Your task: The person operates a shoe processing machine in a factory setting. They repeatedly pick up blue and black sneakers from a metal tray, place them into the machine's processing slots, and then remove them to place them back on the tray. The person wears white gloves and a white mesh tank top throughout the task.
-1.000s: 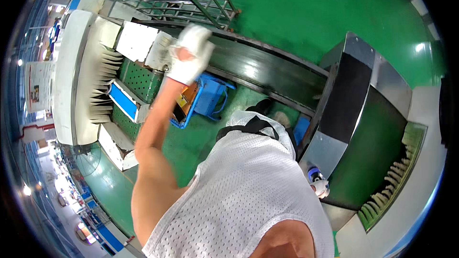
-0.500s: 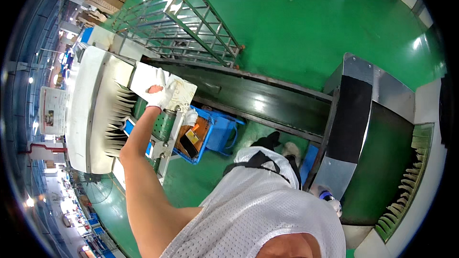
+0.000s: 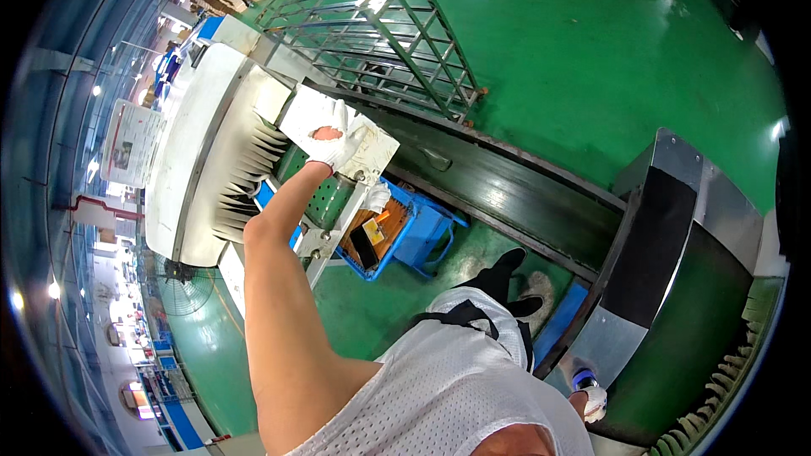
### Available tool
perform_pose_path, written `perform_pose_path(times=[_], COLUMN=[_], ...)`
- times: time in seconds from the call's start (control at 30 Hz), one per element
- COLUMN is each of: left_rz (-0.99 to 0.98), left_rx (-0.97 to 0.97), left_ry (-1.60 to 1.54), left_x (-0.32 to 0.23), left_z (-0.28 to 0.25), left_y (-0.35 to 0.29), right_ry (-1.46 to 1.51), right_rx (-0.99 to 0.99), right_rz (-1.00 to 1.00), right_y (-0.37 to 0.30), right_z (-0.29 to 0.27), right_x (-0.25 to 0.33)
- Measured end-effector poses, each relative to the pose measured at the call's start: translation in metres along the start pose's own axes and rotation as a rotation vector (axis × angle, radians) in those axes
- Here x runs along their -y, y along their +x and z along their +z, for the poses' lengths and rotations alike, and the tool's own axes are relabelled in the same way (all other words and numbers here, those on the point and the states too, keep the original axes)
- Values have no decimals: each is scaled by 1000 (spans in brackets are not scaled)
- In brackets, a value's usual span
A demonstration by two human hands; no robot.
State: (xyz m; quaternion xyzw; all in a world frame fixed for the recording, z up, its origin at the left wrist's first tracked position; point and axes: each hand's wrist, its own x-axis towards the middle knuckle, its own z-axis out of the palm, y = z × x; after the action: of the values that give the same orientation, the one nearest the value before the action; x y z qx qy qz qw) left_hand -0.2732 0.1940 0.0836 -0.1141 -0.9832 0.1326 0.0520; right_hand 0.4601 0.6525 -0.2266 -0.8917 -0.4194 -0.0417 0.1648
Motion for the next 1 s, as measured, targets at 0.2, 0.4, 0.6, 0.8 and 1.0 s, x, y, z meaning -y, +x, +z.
perform_pose_path(times=[0.2,0.4,0.6,0.8,1.0], left_rz=[-14,20,70,74,124], left_rx=[-5,-60,171,-32,-143], left_ry=[-24,-21,265,136,69], left_x=[-5,3,49,19,-27], left_z=[-8,9,73,55,52], left_y=[0,5,53,42,35], right_ry=[17,9,-72,135,120], right_rx=[1,-17,-87,57,-188], right_rz=[-16,-11,63,379,274], right_y=[1,-3,-20,-26,-24], right_z=[-3,-13,-34,-93,-56], right_x=[3,-9,-14,73,33])
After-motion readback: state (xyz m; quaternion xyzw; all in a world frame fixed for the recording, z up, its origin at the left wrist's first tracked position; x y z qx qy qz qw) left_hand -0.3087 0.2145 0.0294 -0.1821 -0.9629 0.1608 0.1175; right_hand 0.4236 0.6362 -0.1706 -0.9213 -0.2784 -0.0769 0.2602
